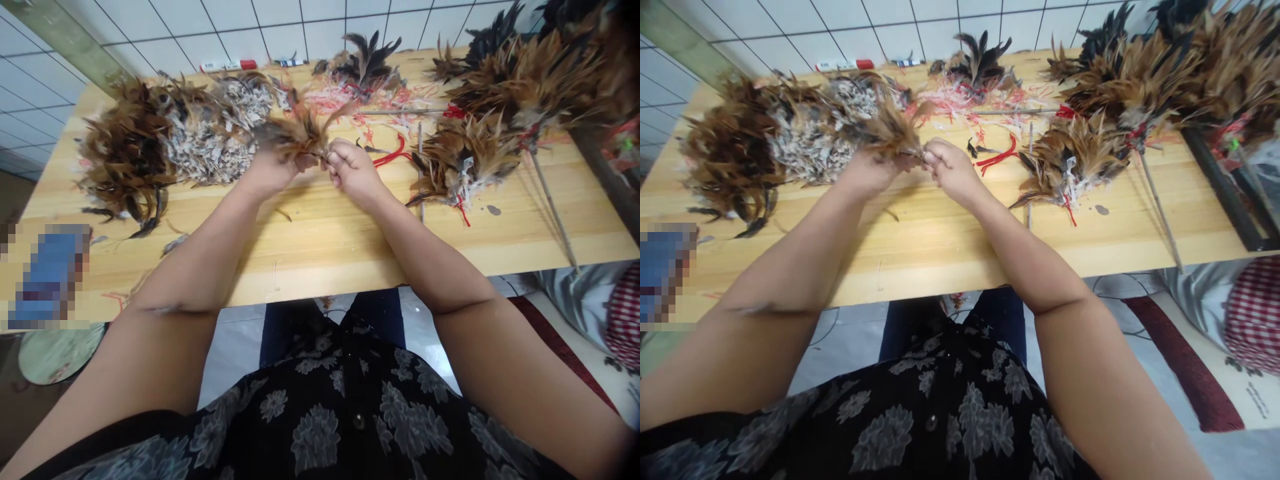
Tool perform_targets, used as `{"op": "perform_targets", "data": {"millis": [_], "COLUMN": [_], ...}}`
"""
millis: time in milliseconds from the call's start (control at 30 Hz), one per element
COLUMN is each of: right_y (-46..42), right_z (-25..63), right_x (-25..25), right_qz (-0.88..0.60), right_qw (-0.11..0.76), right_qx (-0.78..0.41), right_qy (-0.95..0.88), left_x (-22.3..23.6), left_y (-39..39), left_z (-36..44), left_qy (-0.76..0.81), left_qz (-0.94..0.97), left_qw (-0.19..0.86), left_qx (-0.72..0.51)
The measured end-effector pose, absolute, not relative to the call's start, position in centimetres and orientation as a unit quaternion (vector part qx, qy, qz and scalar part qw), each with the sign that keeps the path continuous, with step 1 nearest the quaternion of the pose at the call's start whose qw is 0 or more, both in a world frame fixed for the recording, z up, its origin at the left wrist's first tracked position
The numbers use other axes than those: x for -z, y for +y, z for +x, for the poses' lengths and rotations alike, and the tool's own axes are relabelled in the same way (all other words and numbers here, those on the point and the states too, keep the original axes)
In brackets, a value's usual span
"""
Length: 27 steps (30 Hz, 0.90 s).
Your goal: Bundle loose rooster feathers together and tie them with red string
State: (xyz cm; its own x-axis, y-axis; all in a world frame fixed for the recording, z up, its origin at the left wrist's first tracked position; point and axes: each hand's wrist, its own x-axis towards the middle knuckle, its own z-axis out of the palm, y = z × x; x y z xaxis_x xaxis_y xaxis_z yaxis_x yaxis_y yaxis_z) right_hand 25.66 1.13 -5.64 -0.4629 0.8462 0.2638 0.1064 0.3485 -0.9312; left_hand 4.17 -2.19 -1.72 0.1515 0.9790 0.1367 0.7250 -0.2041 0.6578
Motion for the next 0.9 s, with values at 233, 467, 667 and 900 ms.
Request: {"op": "perform_targets", "data": {"millis": [233,467,667,900], "right_y": [2.5,1.1,0.9,-0.1], "right_z": [25.4,26.5,27.3,26.0], "right_x": [7.4,5.9,5.5,5.3], "right_qz": [-0.409,-0.463,-0.374,-0.255], "right_qw": [0.435,0.357,0.325,0.266], "right_qx": [-0.429,-0.227,-0.274,-0.316], "right_qy": [-0.678,-0.779,-0.824,-0.874], "left_x": [3.2,3.4,2.3,4.0], "left_y": [-3.7,-4.0,-2.1,1.4], "left_z": [7.3,7.5,5.1,-0.1], "left_qy": [0.539,0.473,0.445,0.355], "left_qz": [0.781,0.843,0.845,0.812], "left_qw": [0.132,-0.015,0.016,0.246], "left_qx": [-0.286,-0.257,-0.296,-0.392]}}
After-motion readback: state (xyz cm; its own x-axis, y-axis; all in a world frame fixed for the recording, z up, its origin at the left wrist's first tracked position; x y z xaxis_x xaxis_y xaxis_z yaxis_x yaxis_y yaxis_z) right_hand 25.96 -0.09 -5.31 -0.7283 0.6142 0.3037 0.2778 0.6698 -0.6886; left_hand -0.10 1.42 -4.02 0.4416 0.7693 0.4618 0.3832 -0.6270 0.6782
